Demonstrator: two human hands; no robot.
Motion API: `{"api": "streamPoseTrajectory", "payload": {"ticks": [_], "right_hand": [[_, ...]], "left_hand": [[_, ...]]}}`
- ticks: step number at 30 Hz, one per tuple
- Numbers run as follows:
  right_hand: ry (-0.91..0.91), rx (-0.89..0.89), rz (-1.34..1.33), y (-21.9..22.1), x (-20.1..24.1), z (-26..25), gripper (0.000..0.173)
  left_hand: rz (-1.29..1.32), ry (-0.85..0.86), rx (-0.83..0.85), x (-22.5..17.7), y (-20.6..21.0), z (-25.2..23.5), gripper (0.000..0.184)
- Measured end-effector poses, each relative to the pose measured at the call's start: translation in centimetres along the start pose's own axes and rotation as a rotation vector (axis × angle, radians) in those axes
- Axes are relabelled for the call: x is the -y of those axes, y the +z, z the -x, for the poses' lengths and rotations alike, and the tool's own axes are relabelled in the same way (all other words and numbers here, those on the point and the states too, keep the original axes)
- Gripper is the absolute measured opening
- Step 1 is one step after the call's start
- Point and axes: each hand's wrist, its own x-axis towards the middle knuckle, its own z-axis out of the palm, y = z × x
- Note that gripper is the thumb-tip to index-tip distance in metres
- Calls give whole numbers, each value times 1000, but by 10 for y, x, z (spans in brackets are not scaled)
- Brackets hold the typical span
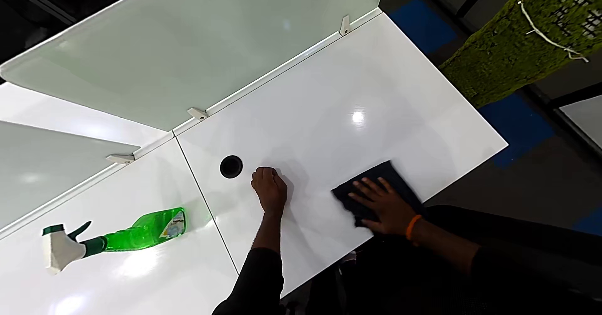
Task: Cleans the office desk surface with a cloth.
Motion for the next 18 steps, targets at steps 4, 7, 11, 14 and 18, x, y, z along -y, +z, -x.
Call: {"api": "streamPoseTrajectory", "payload": {"ticks": [4,7,11,14,18], "right_hand": [[194,-159,140,-9,-80,50,75],[322,-243,186,0,-105,70,79],[340,-249,221,17,-77,68,84],[163,-160,171,30,-11,50,84],[-102,13,49,49,97,2,78]], "left_hand": [[137,68,-52,2,-20,45,28],[220,59,-88,6,-46,100,30],[295,17,-94,21,-78,172,30],[325,-7,-64,26,-82,207,28],[347,-14,-25,28,-77,223,28]]}}
